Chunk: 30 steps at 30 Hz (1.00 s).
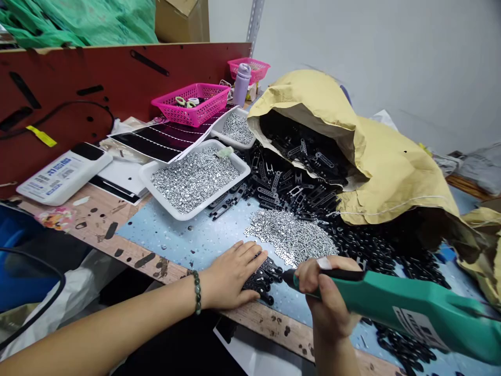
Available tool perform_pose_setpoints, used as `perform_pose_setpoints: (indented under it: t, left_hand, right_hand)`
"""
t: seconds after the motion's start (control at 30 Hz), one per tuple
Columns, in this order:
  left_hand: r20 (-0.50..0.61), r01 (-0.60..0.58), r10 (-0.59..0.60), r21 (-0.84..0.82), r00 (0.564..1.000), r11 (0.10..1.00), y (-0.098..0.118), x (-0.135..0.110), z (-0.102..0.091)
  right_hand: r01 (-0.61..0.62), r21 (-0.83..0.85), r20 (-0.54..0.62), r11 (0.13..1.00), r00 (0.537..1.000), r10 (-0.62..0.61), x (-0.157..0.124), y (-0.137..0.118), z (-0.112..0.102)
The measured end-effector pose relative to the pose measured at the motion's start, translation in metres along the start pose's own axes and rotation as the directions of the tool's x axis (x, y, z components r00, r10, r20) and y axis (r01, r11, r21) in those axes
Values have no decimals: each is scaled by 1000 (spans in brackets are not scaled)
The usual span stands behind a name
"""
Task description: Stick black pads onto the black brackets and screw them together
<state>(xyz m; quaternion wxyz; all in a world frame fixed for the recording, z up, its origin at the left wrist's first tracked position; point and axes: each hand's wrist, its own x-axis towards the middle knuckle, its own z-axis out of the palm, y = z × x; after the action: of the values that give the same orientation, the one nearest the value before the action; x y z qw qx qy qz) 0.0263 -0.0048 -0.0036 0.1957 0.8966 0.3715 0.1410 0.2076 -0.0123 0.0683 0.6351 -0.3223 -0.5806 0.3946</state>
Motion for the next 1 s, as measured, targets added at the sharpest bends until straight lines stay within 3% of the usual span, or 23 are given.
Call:
perform_pose_setpoints:
  t: [0.13,0.33,0.6,0.83,1.0]
  left_hand:
    - [11,3,-3,-5,1000,1000,0,0,-2]
    - [2,-1,1,-28,1000,1000,0,0,-2]
    - [30,4,-3,-25,1000,1000,0,1,-3]
    - [10,6,-6,-36,1000,999,0,1,-4]
    - [12,10,-10,-40,1000,999,0,1,-3]
  right_hand:
    - [-1,-35,51,999,999,2,-1,-3,1]
    - [59,13,-14,998,998,-59,2,-19,1]
    - [11,-67,18,998,1000,-10,-5,-3,-4]
    - [68,-43,-50,997,996,-70,-5,-22,2]
    - [56,-51,45,997,998,-54,-3,-15,0]
